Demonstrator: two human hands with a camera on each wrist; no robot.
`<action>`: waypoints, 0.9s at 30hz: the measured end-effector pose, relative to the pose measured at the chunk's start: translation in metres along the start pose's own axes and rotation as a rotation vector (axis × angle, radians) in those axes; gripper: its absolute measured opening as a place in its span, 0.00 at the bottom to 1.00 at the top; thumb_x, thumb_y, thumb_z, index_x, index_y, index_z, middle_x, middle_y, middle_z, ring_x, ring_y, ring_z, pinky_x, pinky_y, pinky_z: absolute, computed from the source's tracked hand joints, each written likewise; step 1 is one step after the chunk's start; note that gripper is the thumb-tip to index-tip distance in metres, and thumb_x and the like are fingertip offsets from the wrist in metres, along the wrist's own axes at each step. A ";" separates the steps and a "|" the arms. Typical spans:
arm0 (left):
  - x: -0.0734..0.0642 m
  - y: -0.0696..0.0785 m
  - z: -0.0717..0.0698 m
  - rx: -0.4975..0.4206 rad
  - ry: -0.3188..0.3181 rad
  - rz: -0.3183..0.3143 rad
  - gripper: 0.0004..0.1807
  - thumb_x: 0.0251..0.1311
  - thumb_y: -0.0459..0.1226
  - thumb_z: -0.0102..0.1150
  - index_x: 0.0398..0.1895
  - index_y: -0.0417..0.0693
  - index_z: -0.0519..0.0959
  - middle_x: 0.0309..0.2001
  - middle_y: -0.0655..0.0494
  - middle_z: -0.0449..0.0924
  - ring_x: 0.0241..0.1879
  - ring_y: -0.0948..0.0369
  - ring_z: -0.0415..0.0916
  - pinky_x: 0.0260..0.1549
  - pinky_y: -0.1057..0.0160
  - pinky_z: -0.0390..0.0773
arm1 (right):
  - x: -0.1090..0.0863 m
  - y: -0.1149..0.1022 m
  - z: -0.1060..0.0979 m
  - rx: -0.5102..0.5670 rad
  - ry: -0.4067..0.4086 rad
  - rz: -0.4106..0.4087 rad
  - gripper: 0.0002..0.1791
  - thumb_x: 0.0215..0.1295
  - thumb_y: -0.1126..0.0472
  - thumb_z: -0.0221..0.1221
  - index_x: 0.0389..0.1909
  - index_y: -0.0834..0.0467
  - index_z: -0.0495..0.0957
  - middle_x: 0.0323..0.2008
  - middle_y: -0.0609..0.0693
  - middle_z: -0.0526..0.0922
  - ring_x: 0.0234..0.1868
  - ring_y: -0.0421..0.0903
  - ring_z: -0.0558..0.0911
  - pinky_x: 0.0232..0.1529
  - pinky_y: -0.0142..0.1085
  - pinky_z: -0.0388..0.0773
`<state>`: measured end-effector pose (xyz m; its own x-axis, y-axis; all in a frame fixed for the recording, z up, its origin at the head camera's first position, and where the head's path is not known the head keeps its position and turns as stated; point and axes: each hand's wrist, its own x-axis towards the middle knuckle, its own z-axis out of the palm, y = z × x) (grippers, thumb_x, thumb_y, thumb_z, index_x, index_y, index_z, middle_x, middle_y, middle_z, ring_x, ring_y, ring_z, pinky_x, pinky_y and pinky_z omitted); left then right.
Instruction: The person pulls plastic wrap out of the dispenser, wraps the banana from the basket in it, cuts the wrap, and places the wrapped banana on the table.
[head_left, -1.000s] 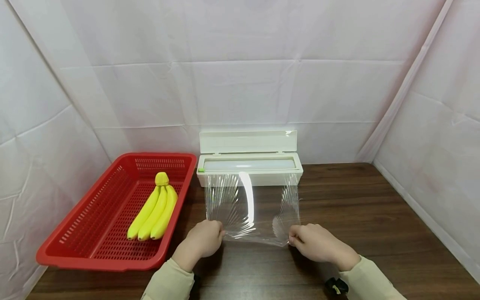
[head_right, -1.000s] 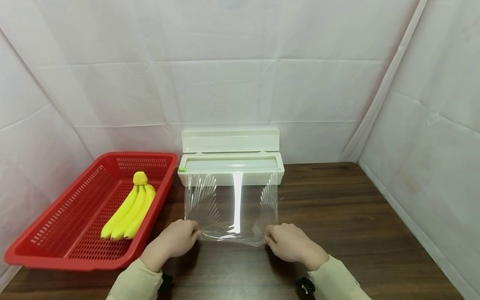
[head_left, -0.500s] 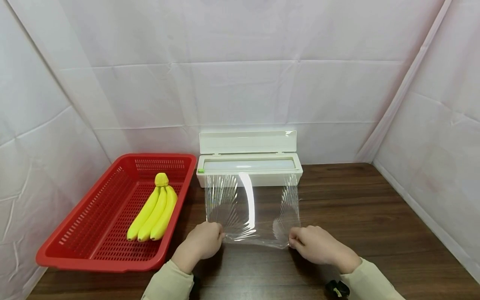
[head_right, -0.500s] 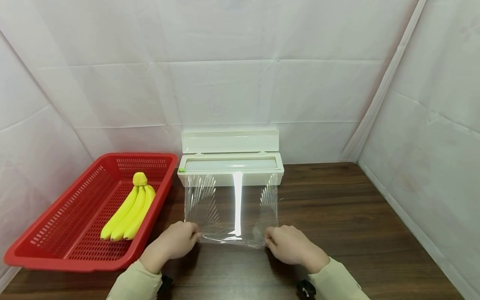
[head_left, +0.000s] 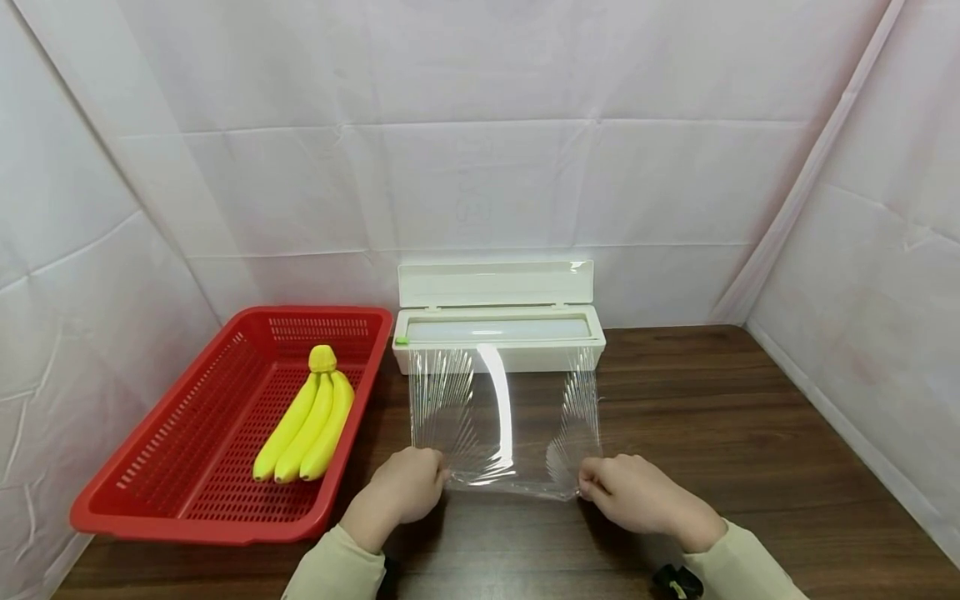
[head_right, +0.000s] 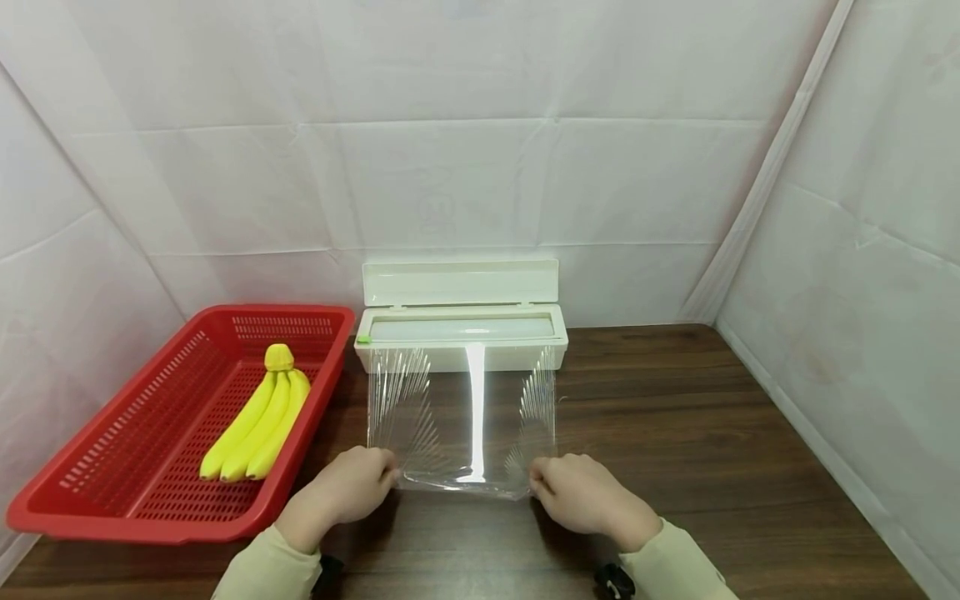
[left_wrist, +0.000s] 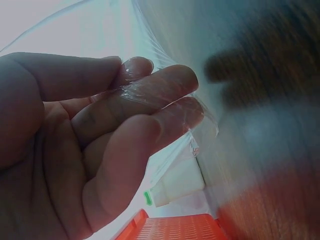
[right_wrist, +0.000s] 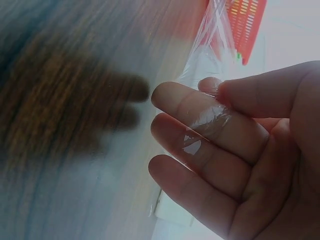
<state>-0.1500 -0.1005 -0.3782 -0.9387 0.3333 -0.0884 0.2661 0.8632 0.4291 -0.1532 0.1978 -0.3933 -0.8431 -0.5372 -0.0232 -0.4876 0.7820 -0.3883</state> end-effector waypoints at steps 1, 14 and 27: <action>0.000 0.000 0.000 0.002 -0.002 -0.002 0.10 0.62 0.35 0.55 0.22 0.45 0.76 0.18 0.57 0.70 0.21 0.60 0.68 0.23 0.59 0.69 | 0.000 0.000 0.000 -0.004 0.004 -0.001 0.13 0.67 0.60 0.53 0.21 0.48 0.67 0.15 0.36 0.59 0.16 0.31 0.57 0.21 0.27 0.58; -0.005 0.001 0.002 0.015 0.020 0.003 0.12 0.61 0.35 0.55 0.19 0.47 0.73 0.17 0.56 0.69 0.22 0.58 0.72 0.24 0.57 0.70 | -0.004 -0.001 0.000 -0.015 0.018 -0.003 0.12 0.66 0.59 0.54 0.22 0.47 0.69 0.15 0.35 0.63 0.16 0.30 0.60 0.21 0.27 0.61; -0.008 0.002 0.002 -0.004 0.005 0.012 0.13 0.62 0.35 0.55 0.18 0.46 0.73 0.16 0.57 0.68 0.19 0.61 0.67 0.21 0.60 0.68 | -0.007 -0.001 0.002 -0.016 0.031 -0.020 0.12 0.65 0.59 0.55 0.22 0.46 0.69 0.16 0.34 0.65 0.17 0.30 0.61 0.22 0.27 0.61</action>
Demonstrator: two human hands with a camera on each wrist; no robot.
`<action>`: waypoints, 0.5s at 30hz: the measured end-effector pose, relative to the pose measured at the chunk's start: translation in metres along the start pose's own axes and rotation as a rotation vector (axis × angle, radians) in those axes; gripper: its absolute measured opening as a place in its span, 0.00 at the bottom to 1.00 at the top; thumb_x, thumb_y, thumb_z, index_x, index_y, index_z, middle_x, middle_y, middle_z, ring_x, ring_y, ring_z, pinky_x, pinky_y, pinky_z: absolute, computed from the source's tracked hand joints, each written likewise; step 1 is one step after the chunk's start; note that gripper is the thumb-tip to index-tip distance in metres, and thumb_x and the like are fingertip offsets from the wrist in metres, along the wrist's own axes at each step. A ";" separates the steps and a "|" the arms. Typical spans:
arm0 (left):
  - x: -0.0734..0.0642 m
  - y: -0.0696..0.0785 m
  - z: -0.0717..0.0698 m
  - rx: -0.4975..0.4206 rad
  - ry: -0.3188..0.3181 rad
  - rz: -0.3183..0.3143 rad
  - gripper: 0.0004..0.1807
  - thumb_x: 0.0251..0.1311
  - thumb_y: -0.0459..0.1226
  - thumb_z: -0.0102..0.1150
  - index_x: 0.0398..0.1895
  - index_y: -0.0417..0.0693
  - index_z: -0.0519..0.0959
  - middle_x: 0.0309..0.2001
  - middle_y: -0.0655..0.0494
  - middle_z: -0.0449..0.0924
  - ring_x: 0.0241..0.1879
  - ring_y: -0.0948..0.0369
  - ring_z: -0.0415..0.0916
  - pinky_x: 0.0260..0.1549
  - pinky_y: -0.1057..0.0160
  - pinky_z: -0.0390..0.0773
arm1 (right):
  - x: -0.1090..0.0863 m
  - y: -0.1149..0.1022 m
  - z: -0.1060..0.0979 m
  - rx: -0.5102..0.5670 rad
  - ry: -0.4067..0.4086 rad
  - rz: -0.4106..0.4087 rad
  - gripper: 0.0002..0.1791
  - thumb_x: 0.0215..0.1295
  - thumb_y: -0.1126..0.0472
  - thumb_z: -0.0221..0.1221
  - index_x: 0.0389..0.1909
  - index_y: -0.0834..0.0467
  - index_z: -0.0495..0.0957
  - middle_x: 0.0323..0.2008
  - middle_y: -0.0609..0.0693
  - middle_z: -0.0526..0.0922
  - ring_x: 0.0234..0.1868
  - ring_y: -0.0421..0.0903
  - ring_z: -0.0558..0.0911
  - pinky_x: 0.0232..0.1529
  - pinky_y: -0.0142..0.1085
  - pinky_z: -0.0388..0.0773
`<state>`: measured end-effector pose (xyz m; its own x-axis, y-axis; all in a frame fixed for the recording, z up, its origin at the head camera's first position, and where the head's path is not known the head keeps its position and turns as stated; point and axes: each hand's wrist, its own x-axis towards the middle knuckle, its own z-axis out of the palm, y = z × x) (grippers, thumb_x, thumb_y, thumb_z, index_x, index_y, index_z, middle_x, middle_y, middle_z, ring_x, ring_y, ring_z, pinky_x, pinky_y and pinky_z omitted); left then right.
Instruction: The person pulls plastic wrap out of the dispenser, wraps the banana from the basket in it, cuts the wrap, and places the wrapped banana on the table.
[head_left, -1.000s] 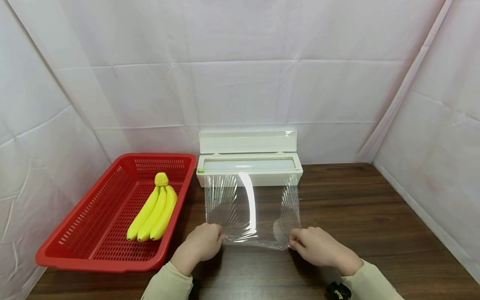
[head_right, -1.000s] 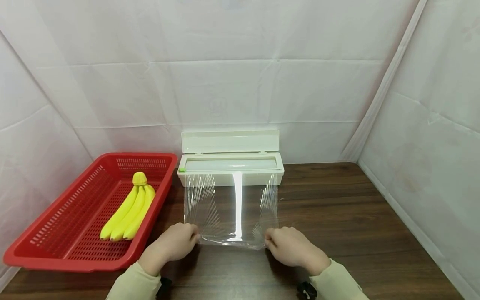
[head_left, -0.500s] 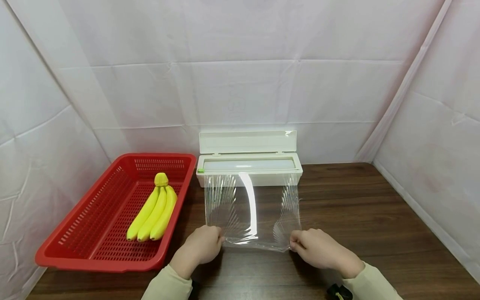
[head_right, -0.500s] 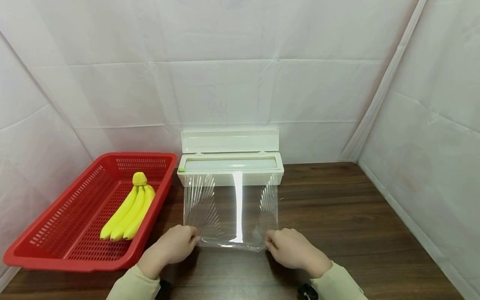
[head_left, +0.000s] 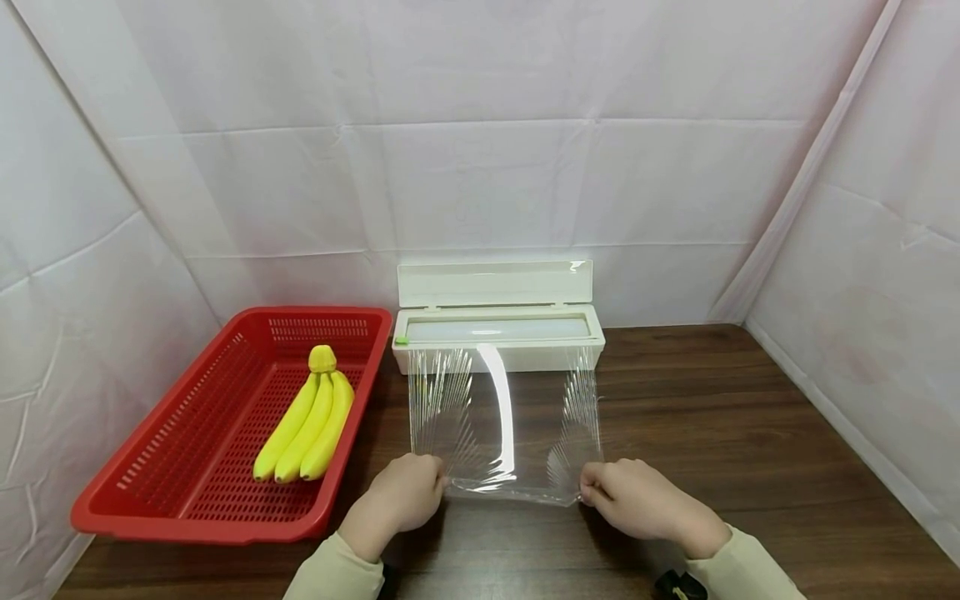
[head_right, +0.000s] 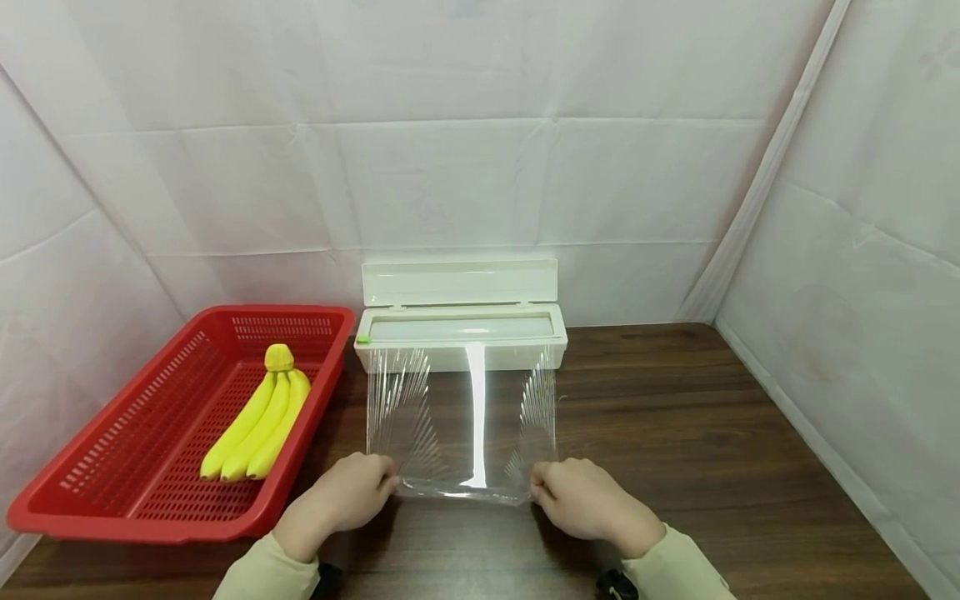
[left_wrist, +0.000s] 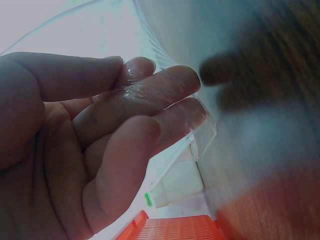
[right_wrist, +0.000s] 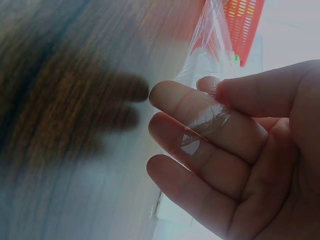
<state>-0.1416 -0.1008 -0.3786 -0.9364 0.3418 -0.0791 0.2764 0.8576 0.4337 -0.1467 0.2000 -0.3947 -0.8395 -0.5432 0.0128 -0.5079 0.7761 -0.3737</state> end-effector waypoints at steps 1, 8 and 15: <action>0.000 0.000 0.000 0.001 -0.001 -0.002 0.13 0.62 0.35 0.55 0.18 0.46 0.73 0.16 0.57 0.68 0.20 0.61 0.68 0.21 0.60 0.68 | 0.000 0.000 0.000 0.002 -0.001 0.000 0.12 0.65 0.59 0.55 0.22 0.46 0.69 0.16 0.34 0.64 0.17 0.30 0.61 0.22 0.27 0.61; -0.001 0.001 0.000 0.003 -0.005 -0.011 0.13 0.61 0.35 0.55 0.19 0.47 0.74 0.16 0.57 0.69 0.21 0.60 0.70 0.22 0.59 0.69 | -0.002 -0.001 -0.001 0.005 -0.005 -0.002 0.12 0.65 0.58 0.55 0.22 0.46 0.69 0.16 0.34 0.64 0.17 0.30 0.61 0.21 0.27 0.61; -0.003 0.002 0.000 0.003 -0.004 -0.010 0.13 0.61 0.35 0.56 0.18 0.47 0.73 0.17 0.56 0.70 0.21 0.58 0.72 0.22 0.58 0.69 | -0.003 -0.003 -0.002 0.001 -0.007 -0.005 0.11 0.65 0.57 0.56 0.23 0.46 0.70 0.17 0.34 0.66 0.18 0.30 0.62 0.22 0.28 0.62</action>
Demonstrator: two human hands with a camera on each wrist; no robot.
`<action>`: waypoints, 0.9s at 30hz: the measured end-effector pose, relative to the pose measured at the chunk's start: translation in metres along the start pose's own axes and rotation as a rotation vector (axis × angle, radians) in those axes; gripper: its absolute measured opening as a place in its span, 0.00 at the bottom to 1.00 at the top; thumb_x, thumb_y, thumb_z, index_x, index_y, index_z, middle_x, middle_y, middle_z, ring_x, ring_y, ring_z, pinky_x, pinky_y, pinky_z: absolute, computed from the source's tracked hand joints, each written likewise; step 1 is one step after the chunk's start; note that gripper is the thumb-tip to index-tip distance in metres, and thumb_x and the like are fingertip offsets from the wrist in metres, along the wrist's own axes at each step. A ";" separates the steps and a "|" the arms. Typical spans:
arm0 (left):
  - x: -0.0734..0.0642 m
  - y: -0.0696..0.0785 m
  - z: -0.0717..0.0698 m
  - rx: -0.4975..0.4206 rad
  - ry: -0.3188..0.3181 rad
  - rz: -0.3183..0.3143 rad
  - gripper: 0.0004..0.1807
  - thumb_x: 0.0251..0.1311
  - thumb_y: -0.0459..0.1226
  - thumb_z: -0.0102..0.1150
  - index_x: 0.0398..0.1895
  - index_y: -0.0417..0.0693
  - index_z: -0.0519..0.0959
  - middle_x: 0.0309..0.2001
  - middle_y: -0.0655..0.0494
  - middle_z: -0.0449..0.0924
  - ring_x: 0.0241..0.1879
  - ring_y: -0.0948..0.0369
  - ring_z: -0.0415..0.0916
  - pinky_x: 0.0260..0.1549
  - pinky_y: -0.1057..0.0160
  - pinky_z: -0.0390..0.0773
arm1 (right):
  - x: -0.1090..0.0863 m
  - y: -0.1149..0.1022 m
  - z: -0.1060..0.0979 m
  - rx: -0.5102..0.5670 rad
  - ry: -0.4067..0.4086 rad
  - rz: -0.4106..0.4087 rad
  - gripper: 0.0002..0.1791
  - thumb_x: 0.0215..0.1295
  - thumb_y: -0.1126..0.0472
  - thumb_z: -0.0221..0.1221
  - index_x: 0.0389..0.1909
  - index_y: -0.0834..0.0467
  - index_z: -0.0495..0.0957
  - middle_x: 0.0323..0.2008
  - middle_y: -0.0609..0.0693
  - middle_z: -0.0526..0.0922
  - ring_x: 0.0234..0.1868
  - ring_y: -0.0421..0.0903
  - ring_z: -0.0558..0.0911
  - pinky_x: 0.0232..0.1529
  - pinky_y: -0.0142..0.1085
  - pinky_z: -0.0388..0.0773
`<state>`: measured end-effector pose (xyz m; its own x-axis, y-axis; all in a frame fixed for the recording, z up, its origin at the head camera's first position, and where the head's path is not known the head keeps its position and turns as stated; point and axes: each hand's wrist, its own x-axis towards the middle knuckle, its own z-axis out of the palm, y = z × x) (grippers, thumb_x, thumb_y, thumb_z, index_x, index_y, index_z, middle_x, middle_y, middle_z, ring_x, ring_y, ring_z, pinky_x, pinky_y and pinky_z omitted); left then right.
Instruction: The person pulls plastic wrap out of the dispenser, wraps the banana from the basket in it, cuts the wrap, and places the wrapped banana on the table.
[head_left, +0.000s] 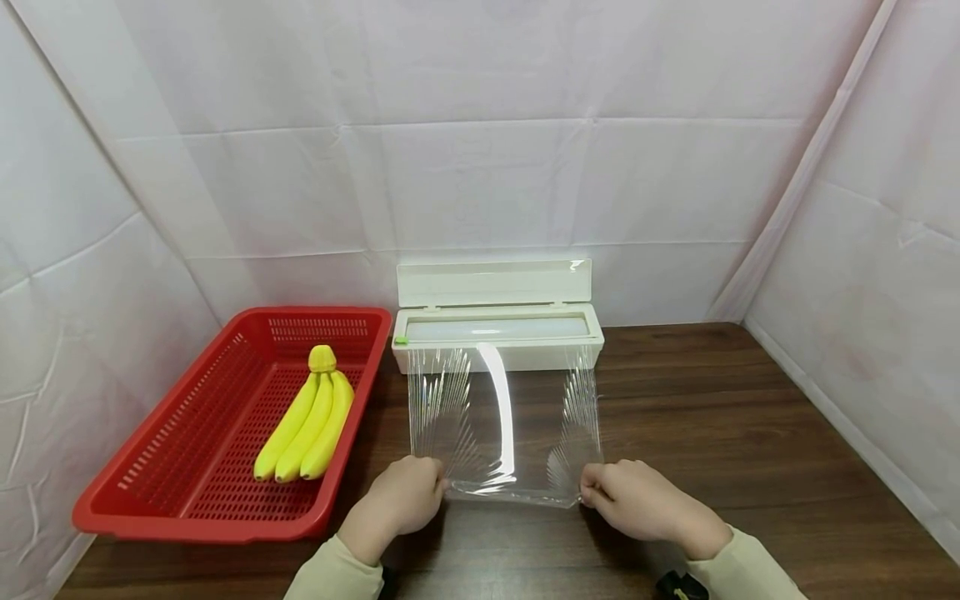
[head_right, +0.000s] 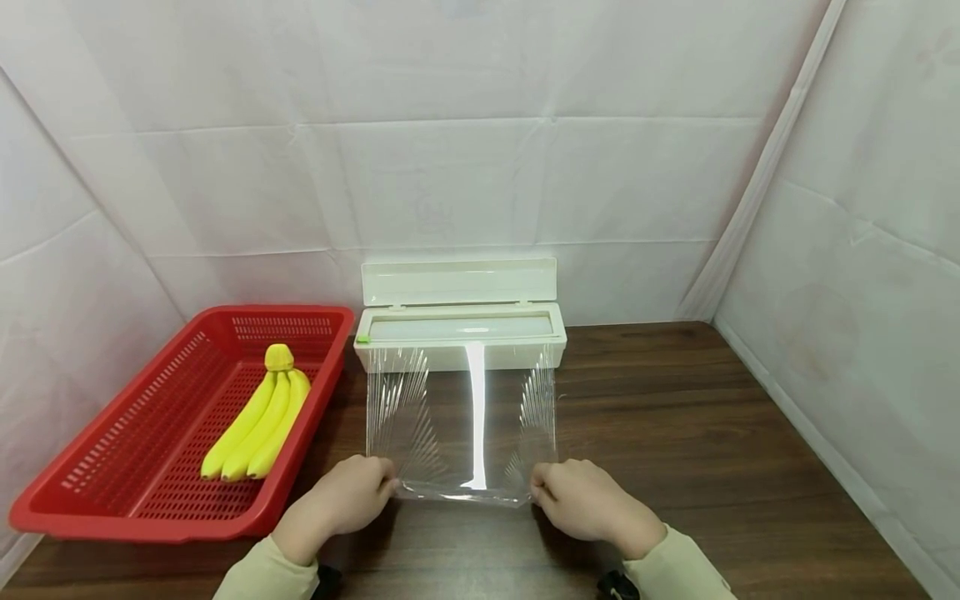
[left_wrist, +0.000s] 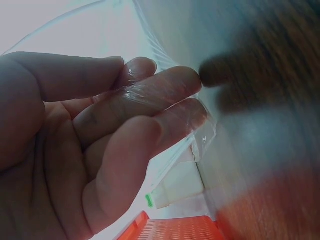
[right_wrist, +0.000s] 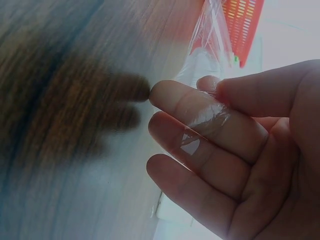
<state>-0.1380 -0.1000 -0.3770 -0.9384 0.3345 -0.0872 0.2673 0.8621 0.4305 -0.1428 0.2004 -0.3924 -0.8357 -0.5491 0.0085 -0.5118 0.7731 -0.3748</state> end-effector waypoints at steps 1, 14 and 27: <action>0.000 0.000 0.000 0.001 0.001 0.001 0.13 0.61 0.35 0.56 0.18 0.47 0.73 0.16 0.56 0.70 0.21 0.58 0.72 0.22 0.58 0.69 | 0.000 0.000 0.000 0.002 -0.003 0.003 0.11 0.65 0.57 0.56 0.23 0.46 0.70 0.17 0.34 0.66 0.18 0.30 0.62 0.22 0.28 0.62; -0.002 -0.001 0.000 -0.015 -0.026 0.002 0.12 0.61 0.36 0.55 0.19 0.47 0.75 0.17 0.58 0.71 0.21 0.60 0.71 0.22 0.58 0.69 | -0.002 0.000 0.000 0.012 -0.017 0.009 0.09 0.65 0.56 0.55 0.24 0.46 0.72 0.17 0.34 0.68 0.18 0.30 0.63 0.22 0.28 0.63; -0.003 -0.004 0.004 -0.002 -0.007 0.020 0.13 0.60 0.36 0.56 0.17 0.49 0.73 0.16 0.58 0.70 0.21 0.59 0.72 0.22 0.58 0.69 | -0.002 0.001 0.002 0.016 -0.015 0.004 0.10 0.65 0.57 0.56 0.23 0.46 0.72 0.17 0.33 0.67 0.17 0.29 0.63 0.22 0.27 0.63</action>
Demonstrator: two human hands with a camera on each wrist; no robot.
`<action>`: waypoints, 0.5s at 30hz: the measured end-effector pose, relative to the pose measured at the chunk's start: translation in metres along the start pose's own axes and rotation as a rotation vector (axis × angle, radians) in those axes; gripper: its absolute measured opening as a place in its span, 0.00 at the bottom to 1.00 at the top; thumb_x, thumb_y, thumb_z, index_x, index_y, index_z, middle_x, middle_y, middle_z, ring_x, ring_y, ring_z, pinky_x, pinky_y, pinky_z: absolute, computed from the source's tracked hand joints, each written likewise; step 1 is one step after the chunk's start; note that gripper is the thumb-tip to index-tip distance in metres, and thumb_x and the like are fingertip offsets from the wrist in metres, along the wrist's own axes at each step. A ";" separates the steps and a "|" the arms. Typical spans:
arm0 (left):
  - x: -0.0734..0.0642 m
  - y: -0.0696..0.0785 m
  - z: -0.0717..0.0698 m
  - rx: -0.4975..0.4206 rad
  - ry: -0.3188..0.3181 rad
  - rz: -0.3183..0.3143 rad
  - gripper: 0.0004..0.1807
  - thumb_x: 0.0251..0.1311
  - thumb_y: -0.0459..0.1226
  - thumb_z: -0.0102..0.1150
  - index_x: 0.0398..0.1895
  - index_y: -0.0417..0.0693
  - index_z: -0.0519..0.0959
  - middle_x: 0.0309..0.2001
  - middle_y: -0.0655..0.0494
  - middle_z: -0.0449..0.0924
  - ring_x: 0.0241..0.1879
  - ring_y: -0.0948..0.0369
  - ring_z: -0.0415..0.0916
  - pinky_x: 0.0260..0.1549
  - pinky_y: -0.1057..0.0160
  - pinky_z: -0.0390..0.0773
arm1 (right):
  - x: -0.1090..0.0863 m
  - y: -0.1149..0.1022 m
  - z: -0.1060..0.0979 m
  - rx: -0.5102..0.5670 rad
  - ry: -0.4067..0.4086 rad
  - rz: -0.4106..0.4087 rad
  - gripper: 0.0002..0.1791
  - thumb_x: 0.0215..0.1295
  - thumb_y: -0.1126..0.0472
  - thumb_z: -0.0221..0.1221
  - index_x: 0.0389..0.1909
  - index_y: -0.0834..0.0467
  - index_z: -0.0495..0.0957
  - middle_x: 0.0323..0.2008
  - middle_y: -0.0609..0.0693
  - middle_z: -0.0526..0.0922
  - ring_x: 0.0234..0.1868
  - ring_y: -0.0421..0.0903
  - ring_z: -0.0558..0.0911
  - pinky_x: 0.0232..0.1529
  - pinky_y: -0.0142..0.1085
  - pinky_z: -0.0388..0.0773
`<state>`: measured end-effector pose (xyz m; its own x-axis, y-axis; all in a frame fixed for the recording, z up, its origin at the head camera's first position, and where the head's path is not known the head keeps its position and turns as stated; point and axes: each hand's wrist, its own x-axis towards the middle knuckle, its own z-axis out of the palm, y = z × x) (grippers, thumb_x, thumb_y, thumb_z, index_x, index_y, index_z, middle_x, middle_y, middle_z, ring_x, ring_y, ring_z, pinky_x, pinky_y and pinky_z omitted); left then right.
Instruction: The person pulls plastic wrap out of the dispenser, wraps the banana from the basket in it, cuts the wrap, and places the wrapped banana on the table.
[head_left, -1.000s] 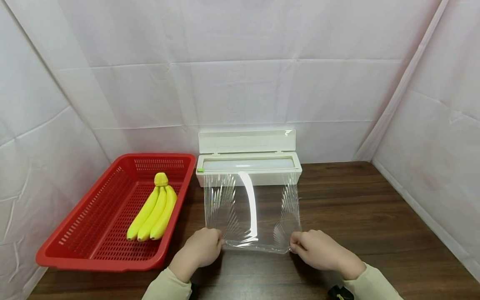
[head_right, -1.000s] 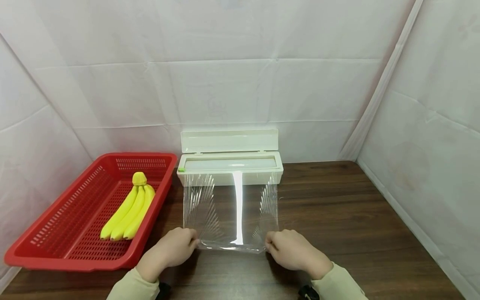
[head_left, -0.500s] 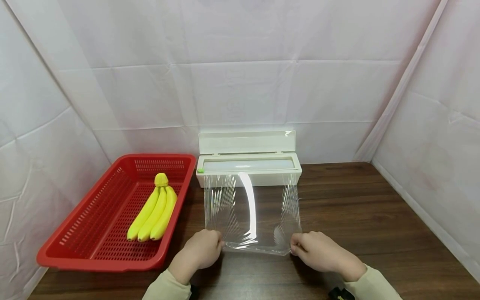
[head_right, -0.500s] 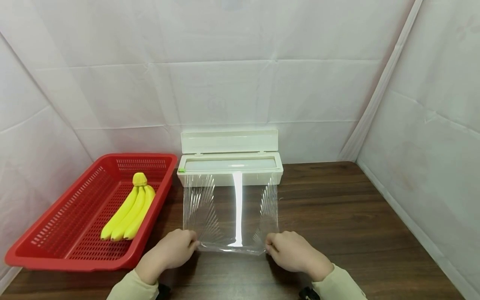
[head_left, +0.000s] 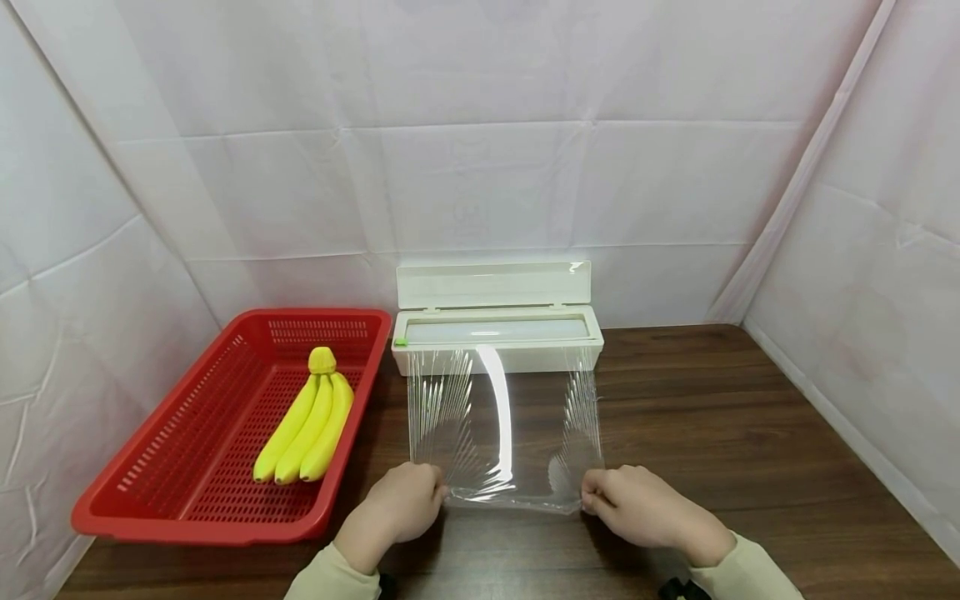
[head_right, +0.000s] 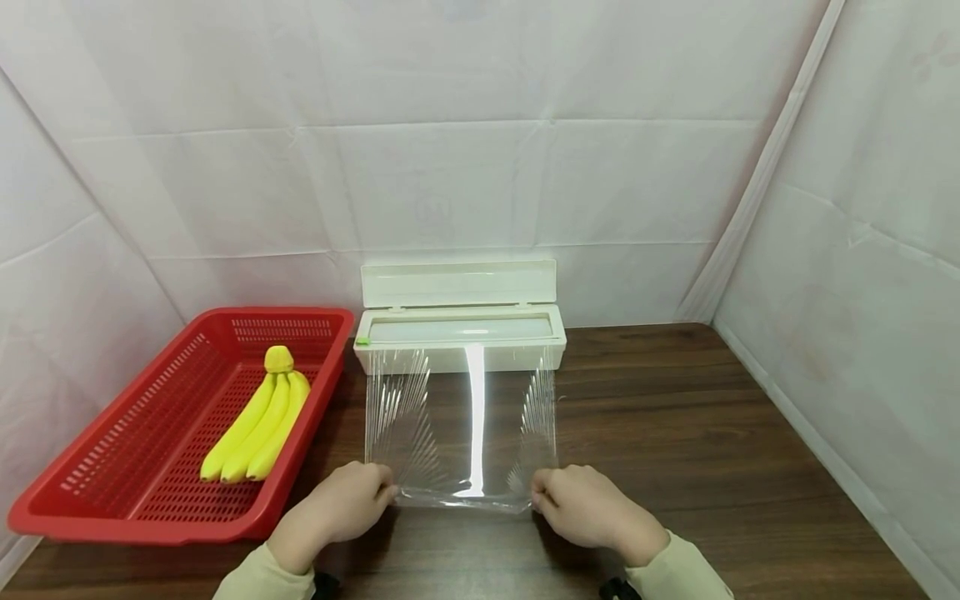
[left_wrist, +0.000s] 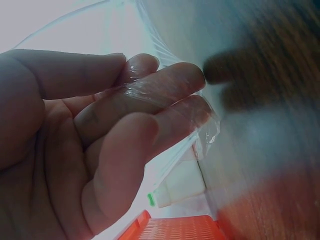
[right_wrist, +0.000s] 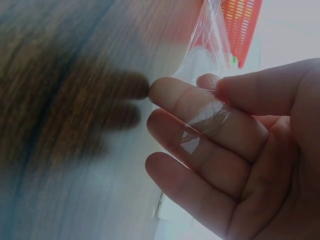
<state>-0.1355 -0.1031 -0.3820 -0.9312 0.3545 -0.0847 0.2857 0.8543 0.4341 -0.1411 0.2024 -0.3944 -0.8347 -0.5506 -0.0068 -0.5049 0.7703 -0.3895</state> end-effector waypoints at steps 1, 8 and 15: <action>0.000 0.000 0.000 0.000 -0.001 -0.001 0.13 0.60 0.36 0.56 0.17 0.49 0.73 0.16 0.58 0.70 0.21 0.59 0.72 0.22 0.58 0.69 | 0.000 0.000 0.000 0.001 0.001 -0.003 0.10 0.65 0.57 0.56 0.23 0.46 0.71 0.17 0.32 0.67 0.17 0.29 0.63 0.22 0.27 0.63; -0.001 0.000 0.000 0.009 0.006 0.008 0.13 0.60 0.35 0.56 0.17 0.49 0.73 0.16 0.59 0.71 0.22 0.58 0.74 0.22 0.58 0.70 | -0.002 -0.001 -0.001 0.012 0.003 -0.016 0.10 0.65 0.57 0.56 0.24 0.46 0.71 0.16 0.33 0.67 0.17 0.29 0.62 0.22 0.27 0.62; -0.004 0.002 -0.001 0.012 0.009 0.007 0.12 0.59 0.35 0.56 0.17 0.49 0.74 0.17 0.58 0.71 0.22 0.58 0.74 0.22 0.58 0.70 | -0.002 -0.001 0.000 0.018 -0.001 -0.001 0.10 0.65 0.56 0.56 0.23 0.46 0.71 0.16 0.32 0.66 0.17 0.29 0.62 0.21 0.27 0.62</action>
<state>-0.1317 -0.1030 -0.3795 -0.9311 0.3572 -0.0738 0.2950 0.8564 0.4238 -0.1392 0.2028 -0.3938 -0.8338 -0.5519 -0.0077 -0.5019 0.7639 -0.4057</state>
